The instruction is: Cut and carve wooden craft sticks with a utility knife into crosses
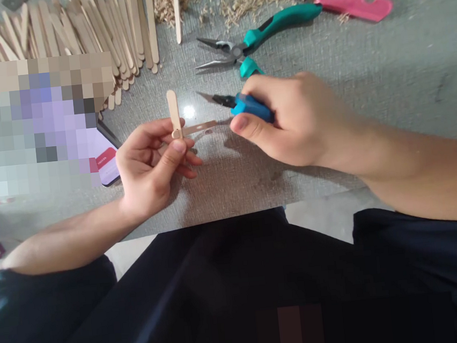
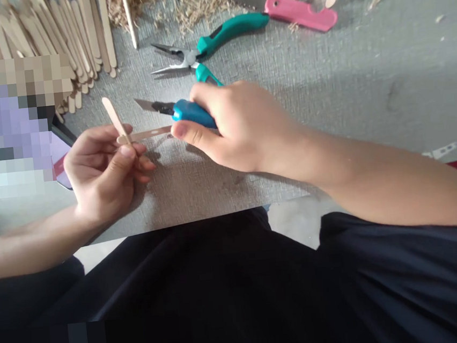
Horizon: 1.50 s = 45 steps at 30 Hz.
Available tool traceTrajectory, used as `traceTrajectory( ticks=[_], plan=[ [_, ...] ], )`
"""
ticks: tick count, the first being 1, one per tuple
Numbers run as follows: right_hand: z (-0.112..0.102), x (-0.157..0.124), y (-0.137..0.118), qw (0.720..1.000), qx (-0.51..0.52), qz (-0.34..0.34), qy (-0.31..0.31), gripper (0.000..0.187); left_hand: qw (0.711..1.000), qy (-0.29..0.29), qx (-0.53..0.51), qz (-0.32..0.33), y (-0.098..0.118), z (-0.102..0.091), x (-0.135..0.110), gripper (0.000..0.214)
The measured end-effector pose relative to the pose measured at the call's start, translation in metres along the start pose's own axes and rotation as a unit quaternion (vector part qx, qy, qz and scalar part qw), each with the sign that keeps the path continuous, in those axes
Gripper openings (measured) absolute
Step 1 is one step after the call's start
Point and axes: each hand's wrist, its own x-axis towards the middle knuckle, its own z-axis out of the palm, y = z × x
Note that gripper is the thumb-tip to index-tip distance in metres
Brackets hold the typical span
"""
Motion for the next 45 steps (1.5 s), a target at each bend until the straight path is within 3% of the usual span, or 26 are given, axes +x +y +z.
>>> traceTrajectory(
  ticks=[6,13,17,20,24,30,35,45],
  plan=[
    [0.006,-0.002,-0.011,0.999,0.033,0.015,0.024,0.02,0.999,-0.034,-0.038,-0.014,-0.001,0.0,0.001,0.023],
    [0.009,-0.001,-0.019,0.998,-0.016,0.048,-0.032,0.017,0.999,-0.028,-0.039,-0.01,-0.001,0.002,-0.002,0.024],
    [0.012,-0.001,-0.016,0.999,-0.005,0.043,0.02,0.012,0.999,0.01,-0.006,0.034,-0.005,0.002,-0.004,0.028],
    [0.012,-0.001,-0.014,0.999,-0.003,0.027,0.045,0.022,0.996,0.041,0.014,0.081,-0.009,0.001,-0.003,0.037],
    [0.009,-0.004,-0.013,0.999,-0.01,0.013,0.031,0.044,0.992,0.026,0.03,0.121,-0.015,-0.004,-0.001,0.044],
    [0.01,-0.01,-0.003,0.996,-0.021,-0.081,-0.018,0.083,0.996,-0.043,0.044,0.068,-0.011,-0.005,-0.001,0.037],
    [0.01,-0.01,0.001,0.987,-0.076,-0.126,-0.057,0.077,0.996,-0.071,0.011,0.059,-0.005,-0.003,-0.003,0.033],
    [0.011,-0.012,0.004,0.986,-0.122,-0.098,-0.054,0.082,0.998,-0.057,-0.023,-0.01,0.005,0.001,-0.002,0.041]
  ],
)
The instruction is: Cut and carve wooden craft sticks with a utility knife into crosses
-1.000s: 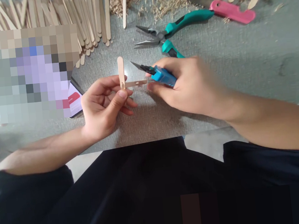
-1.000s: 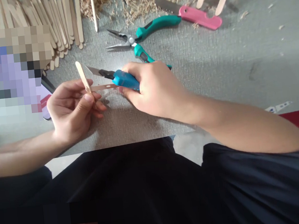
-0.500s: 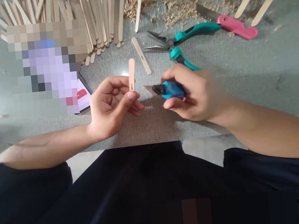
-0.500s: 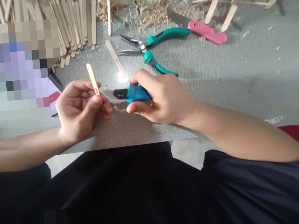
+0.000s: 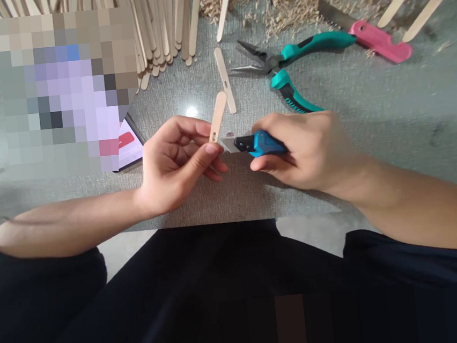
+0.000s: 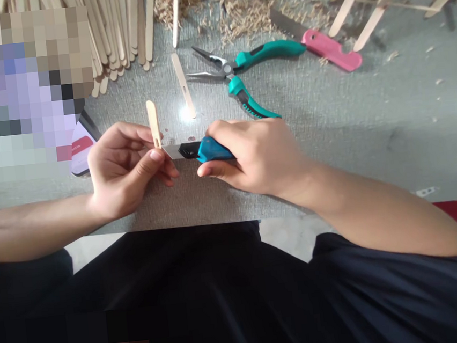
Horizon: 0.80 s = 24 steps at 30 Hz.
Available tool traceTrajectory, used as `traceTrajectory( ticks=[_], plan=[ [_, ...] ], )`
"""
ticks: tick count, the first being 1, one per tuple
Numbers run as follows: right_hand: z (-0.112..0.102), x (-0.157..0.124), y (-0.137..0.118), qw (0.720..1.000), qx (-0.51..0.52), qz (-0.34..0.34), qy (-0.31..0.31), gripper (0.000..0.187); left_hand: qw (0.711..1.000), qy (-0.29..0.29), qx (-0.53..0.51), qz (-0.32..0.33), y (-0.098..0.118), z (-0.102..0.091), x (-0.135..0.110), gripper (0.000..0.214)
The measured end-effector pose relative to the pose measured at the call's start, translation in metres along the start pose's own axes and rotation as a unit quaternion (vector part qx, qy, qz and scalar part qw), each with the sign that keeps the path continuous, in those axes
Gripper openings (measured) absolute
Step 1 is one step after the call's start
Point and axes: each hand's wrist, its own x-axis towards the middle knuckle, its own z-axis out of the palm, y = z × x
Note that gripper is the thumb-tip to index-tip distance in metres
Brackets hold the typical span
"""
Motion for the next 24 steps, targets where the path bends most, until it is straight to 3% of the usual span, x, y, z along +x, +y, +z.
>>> traceTrajectory(
  ticks=[9,24],
  plan=[
    [-0.0026,-0.0019,-0.001,0.999,0.01,0.027,-0.028,0.076,1.0,0.004,-0.005,-0.012,0.0009,0.0014,-0.0006,0.041],
    [-0.0047,0.0011,-0.0013,1.0,0.001,-0.003,-0.017,0.081,1.0,0.012,0.002,0.003,-0.001,0.0008,-0.0005,0.038]
  ],
)
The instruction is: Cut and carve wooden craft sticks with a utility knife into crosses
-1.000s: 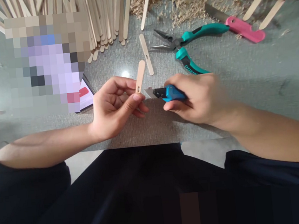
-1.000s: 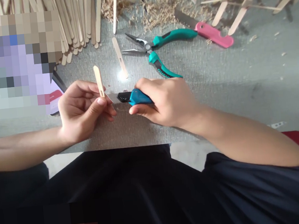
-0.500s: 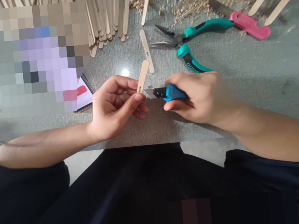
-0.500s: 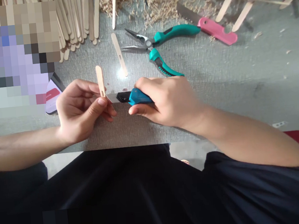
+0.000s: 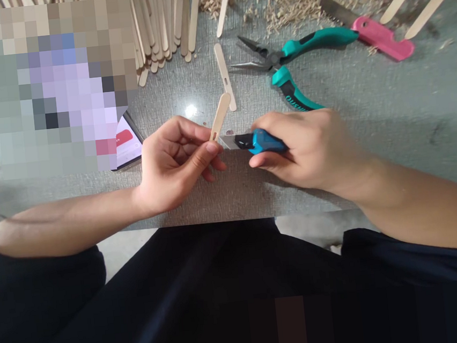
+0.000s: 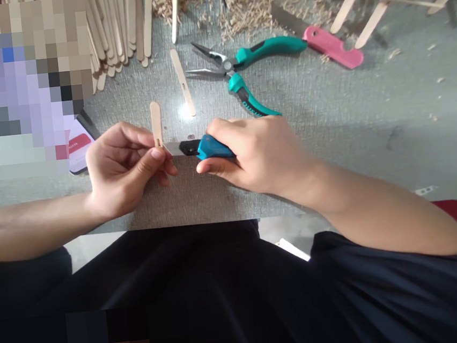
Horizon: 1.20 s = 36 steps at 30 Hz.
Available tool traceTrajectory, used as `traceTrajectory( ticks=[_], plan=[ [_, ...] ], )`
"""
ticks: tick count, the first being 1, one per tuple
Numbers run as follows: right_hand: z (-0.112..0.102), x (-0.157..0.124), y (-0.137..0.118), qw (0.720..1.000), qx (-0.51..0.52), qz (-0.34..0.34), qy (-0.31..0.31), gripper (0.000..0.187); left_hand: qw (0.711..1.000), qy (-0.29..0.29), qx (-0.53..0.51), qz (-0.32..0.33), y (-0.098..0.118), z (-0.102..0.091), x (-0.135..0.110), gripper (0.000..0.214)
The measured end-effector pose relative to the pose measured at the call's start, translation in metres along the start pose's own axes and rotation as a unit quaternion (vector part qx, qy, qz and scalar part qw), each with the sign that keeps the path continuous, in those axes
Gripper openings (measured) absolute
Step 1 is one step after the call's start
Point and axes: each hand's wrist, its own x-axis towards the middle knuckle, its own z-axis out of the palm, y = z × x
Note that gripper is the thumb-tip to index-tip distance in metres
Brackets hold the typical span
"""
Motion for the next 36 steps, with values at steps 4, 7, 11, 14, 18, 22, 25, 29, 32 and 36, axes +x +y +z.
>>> traceTrajectory(
  ticks=[4,7,11,14,18,22,25,29,32,36],
  plan=[
    [0.0,0.001,0.001,1.0,-0.014,-0.01,0.012,0.085,1.0,0.006,0.01,-0.005,-0.001,-0.001,0.001,0.039],
    [-0.003,0.002,0.001,1.0,-0.011,-0.003,-0.005,0.087,1.0,0.004,0.02,-0.005,-0.001,-0.001,0.001,0.038],
    [-0.009,0.003,-0.001,0.999,-0.006,0.014,-0.035,0.085,1.0,0.005,0.03,0.003,-0.002,-0.002,-0.001,0.034],
    [-0.011,0.003,-0.004,0.999,-0.006,0.016,-0.043,0.086,0.999,0.007,0.038,0.003,-0.003,-0.002,-0.002,0.03],
    [-0.009,0.002,-0.006,0.998,-0.013,0.02,-0.05,0.086,0.999,0.002,0.048,-0.005,-0.004,-0.002,-0.002,0.027],
    [-0.007,0.002,-0.007,0.998,-0.019,0.024,-0.055,0.087,0.999,0.001,0.042,-0.005,-0.007,-0.003,-0.001,0.025],
    [-0.006,0.002,-0.009,0.998,-0.024,0.022,-0.053,0.087,0.999,0.002,0.044,-0.01,-0.008,-0.004,-0.001,0.025],
    [-0.006,0.001,-0.011,0.997,-0.026,0.032,-0.064,0.089,0.999,-0.01,0.048,-0.015,-0.007,-0.003,-0.001,0.025],
    [-0.008,0.001,-0.011,0.997,-0.006,0.036,-0.067,0.091,0.999,-0.026,0.045,-0.018,-0.006,-0.004,0.0,0.024],
    [-0.009,0.0,-0.006,0.997,0.027,0.027,-0.061,0.085,0.998,-0.05,0.033,-0.028,-0.005,-0.006,0.002,0.023]
  ],
)
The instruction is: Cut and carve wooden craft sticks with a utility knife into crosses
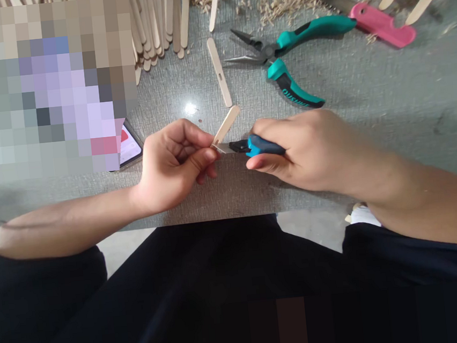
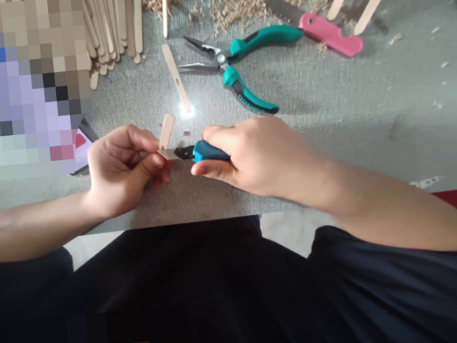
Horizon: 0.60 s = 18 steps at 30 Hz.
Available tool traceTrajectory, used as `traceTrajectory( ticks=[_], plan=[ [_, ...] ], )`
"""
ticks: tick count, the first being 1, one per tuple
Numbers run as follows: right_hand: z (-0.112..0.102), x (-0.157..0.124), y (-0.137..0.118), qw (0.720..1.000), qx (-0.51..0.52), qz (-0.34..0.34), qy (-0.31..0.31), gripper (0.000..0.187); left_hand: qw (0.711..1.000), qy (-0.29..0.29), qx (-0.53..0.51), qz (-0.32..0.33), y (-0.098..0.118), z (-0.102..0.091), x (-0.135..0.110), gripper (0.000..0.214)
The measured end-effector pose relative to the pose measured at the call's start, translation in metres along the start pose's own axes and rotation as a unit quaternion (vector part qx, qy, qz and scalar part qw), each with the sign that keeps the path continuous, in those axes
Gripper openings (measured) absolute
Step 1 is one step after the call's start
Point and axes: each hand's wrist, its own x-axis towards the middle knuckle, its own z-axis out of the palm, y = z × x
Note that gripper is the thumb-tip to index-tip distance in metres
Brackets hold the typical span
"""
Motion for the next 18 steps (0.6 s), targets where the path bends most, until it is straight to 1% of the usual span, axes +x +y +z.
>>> traceTrajectory(
  ticks=[2,5,9,15,18],
  plan=[
    [0.0007,-0.0001,0.0017,1.0,0.006,-0.001,0.006,0.083,1.0,-0.005,-0.002,0.0,0.0015,0.0002,0.0007,0.025],
    [0.0011,0.0003,0.0023,1.0,0.009,-0.002,0.01,0.083,1.0,0.003,0.009,0.014,0.0037,0.0016,0.0012,0.031],
    [-0.0018,0.0005,0.001,1.0,0.017,0.001,-0.005,0.084,0.999,0.008,0.033,0.031,0.0044,0.0024,0.001,0.038],
    [-0.0039,-0.0003,-0.0011,0.999,0.029,0.003,-0.016,0.081,0.999,-0.013,0.02,0.042,0.0029,-0.0003,0.0008,0.04],
    [-0.0026,0.0001,-0.0034,0.999,0.026,0.0,-0.023,0.083,0.998,-0.023,0.03,0.043,0.0027,-0.0017,0.0005,0.039]
  ],
)
